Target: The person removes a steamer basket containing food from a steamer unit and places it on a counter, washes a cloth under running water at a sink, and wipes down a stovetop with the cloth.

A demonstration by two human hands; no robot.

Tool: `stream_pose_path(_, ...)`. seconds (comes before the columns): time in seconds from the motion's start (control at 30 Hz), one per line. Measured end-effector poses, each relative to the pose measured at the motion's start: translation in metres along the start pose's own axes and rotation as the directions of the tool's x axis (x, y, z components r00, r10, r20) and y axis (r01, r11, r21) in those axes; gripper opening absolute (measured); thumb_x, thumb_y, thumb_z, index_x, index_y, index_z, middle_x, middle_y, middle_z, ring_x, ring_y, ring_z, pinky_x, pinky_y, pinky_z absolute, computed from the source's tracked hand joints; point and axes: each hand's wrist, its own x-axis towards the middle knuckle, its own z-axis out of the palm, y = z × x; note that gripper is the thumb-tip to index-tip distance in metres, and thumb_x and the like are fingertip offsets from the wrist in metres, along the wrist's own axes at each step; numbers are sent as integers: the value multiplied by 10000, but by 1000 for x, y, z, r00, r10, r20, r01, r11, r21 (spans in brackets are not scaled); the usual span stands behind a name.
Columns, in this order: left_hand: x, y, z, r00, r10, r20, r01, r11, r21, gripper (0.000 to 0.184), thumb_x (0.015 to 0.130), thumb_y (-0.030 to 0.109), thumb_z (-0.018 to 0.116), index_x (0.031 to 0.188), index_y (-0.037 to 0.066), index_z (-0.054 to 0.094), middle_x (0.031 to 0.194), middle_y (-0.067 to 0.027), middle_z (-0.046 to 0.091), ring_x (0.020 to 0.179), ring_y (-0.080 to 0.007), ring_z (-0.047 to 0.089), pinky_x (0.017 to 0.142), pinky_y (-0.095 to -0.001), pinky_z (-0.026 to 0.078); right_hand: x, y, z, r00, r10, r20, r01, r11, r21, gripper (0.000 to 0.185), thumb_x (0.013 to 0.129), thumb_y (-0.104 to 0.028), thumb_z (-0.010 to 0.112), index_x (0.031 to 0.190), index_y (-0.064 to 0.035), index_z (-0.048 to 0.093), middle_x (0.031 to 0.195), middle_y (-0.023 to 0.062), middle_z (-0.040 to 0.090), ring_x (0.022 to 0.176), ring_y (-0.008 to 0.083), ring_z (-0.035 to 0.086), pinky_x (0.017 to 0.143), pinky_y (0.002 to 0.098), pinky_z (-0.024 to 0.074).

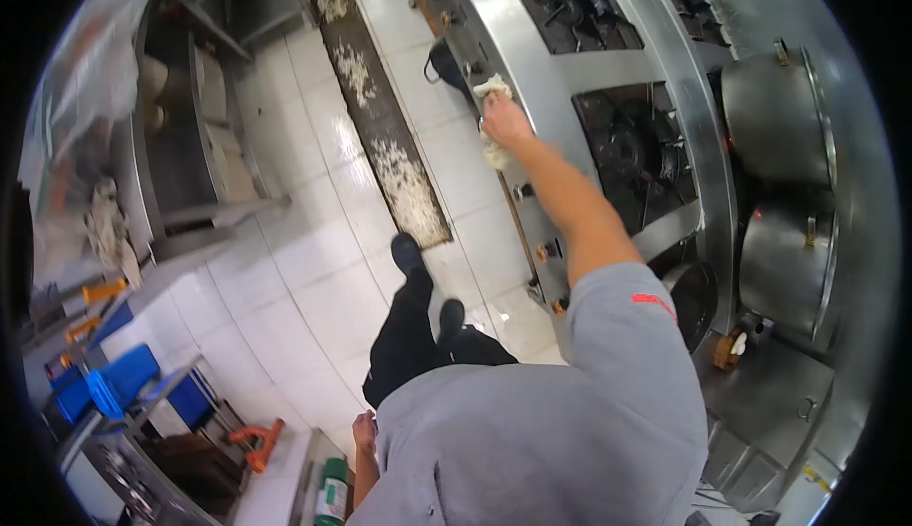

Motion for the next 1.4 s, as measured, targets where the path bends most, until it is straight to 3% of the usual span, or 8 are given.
stream_pose_path(0.2, 34, 196, -13, 948, 318, -23, -317, 933, -172, 230, 907, 256, 509, 927, 27, 521, 694, -86, 595, 564, -168, 569, 481, -279, 433, 6, -77, 74, 926, 328, 185, -375, 855, 358, 283, 789, -152, 555, 998, 11, 657, 1099, 162, 596, 1014, 270, 551, 881, 360, 414)
stream_pose_path(0.23, 38, 227, -11, 929, 368, -29, -366, 907, -209, 220, 905, 246, 515, 927, 27, 520, 692, -85, 593, 557, -165, 563, 477, -274, 428, 2, -86, 65, 766, 518, 380, -623, 452, 639, 255, 787, -142, 557, 952, 15, 673, 1020, 147, 640, 935, 273, 593, 783, 377, 464)
stream_pose_path(0.27, 46, 257, -9, 907, 421, 14, -411, 892, -189, 220, 905, 246, 515, 927, 27, 520, 692, -85, 593, 557, -165, 563, 477, -274, 428, -25, -58, 13, 941, 68, 333, -216, 876, 432, 203, 788, -119, 542, 878, -16, 693, 912, 122, 665, 859, 273, 621, 694, 391, 489)
stream_pose_path(0.4, 60, 390, 15, 831, 550, 81, -540, 833, -118, 207, 897, 226, 539, 928, 22, 526, 693, -80, 592, 549, -142, 542, 476, -251, 419, -63, 9, -74, 954, 34, 297, -242, 669, 703, 192, 749, -97, 566, 876, -65, 707, 883, 123, 679, 820, 262, 645, 668, 408, 485)
stream_pose_path(0.63, -12, 640, 152, 564, 732, 381, -803, 595, 45, 253, 919, 264, 522, 963, 17, 554, 784, -80, 619, 665, -128, 576, 592, -254, 456, -111, 108, -70, 855, 412, 315, 233, -848, 475, 347, 636, 36, 601, 978, 20, 659, 886, 81, 659, 879, 171, 609, 782, 289, 469)
stream_pose_path(0.83, -34, 820, 231, 502, 667, 551, -843, 519, 140, 305, 916, 313, 534, 1010, 23, 556, 808, -77, 624, 695, -147, 591, 630, -266, 469, -124, 200, -19, 413, 799, 438, 893, -261, -367, 687, 829, -302, 514, 1398, -8, 265, 1270, 197, 508, 1160, 394, 495, 1004, 450, 392)
stream_pose_path(1.13, -32, 984, 281, 511, 619, 597, -839, 509, 191, 302, 909, 340, 523, 1015, 59, 553, 802, -95, 625, 712, -182, 616, 618, -278, 495, -152, 254, 92, -407, 324, 854, 908, 243, 341, 457, 763, -141, 550, 1195, 1, 500, 1089, 141, 587, 1009, 306, 580, 923, 427, 454)
stream_pose_path(1.4, 68, 1127, 221, 709, 306, 635, -705, 334, 626, 557, 909, 542, 431, 1051, 16, 550, 794, -157, 624, 566, -217, 615, 443, -320, 470, -377, 139, 266, -949, 28, 314, 207, -696, 687, 342, 883, -124, 496, 1220, -81, 452, 1099, 73, 516, 947, 212, 528, 859, 338, 425)
